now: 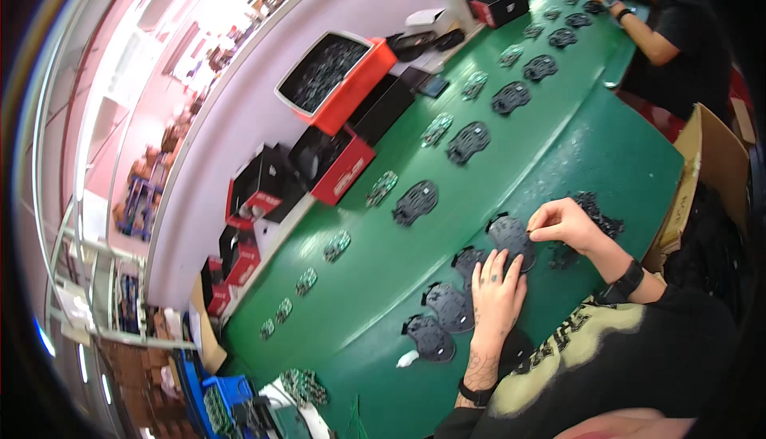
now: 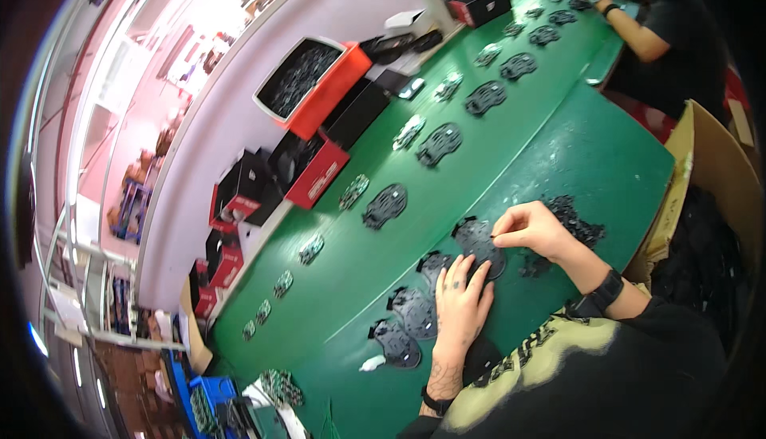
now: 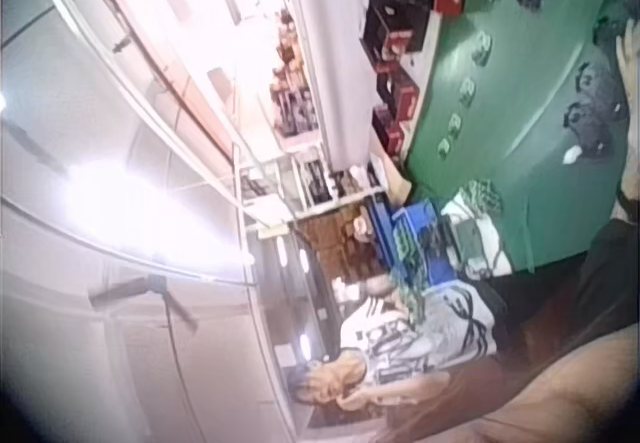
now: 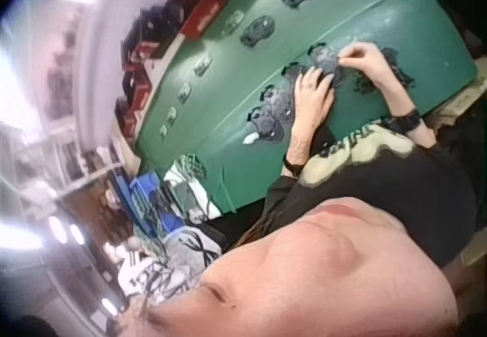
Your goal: Assembling electronic components onto plastic mouse shells at a factory workbench.
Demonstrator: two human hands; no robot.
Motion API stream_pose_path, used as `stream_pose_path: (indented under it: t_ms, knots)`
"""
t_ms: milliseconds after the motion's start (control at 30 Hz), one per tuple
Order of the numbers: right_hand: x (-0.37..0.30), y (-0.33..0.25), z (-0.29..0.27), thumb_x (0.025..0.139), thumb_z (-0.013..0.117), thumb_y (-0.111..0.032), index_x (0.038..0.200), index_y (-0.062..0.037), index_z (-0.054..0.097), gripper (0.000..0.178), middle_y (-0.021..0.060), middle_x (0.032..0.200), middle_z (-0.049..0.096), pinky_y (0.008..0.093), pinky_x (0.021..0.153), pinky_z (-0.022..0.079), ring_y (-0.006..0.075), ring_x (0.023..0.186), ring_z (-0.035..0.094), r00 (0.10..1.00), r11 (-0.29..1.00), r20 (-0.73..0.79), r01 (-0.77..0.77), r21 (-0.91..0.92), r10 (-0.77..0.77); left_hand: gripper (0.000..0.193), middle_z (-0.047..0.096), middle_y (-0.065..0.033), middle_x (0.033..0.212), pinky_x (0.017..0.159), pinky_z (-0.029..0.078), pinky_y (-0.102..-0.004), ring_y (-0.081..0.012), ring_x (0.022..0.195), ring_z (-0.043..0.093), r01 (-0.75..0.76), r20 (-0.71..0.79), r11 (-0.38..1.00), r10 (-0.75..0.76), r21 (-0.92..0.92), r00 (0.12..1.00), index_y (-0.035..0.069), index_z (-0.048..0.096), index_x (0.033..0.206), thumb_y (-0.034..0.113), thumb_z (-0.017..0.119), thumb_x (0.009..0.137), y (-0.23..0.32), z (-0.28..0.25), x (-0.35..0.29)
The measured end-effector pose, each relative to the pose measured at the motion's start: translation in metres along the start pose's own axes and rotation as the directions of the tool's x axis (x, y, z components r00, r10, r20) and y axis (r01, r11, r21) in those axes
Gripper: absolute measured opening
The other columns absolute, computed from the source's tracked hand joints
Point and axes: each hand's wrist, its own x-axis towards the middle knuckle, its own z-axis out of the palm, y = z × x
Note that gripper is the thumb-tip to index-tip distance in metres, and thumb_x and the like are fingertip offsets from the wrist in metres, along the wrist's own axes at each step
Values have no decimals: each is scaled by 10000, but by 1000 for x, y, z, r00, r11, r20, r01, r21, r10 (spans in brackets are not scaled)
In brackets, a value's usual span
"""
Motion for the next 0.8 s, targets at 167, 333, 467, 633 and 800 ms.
stream_pose_path:
  t_ms: [167,333,467,633,800]
  knots:
    - [-4,-5,29,767,775,46,837,20,711,99,86,918,683,278,772,530,146,852,657,967,996,251,20,83,-40,371,688,-131,1060,881,521,-381,-279,981,666,29,-282,908,-159,-417,946,38,681,1182,88,763,825,7,-10,3]
    - [-1,-7,60,771,766,22,814,21,704,76,77,904,659,256,705,492,128,818,628,933,968,322,213,-132,-161,198,692,-93,985,694,510,-238,-128,821,639,96,-288,678,-430,-729,855,4,726,1086,5,701,890,2,-14,-11]
    - [1,11,67,750,758,45,799,27,693,84,84,875,649,236,649,492,136,780,626,945,953,246,258,-162,-214,144,654,-52,976,678,492,-212,-97,835,617,160,-136,479,-527,-863,839,7,723,1042,1,688,902,-7,-13,-15]
    - [-9,-13,53,787,705,55,857,44,664,81,71,923,643,228,715,497,124,843,627,959,986,284,42,-159,5,107,637,-51,927,659,496,-236,-114,799,625,103,-192,541,-461,-835,866,3,687,971,77,708,897,4,-7,-6]
    - [-14,-25,52,761,726,37,888,26,710,128,77,893,652,250,689,519,142,811,647,945,876,278,274,-397,-169,100,641,-19,882,654,485,-229,-95,781,609,206,-71,439,-536,-875,842,2,704,929,97,715,901,0,4,-5]
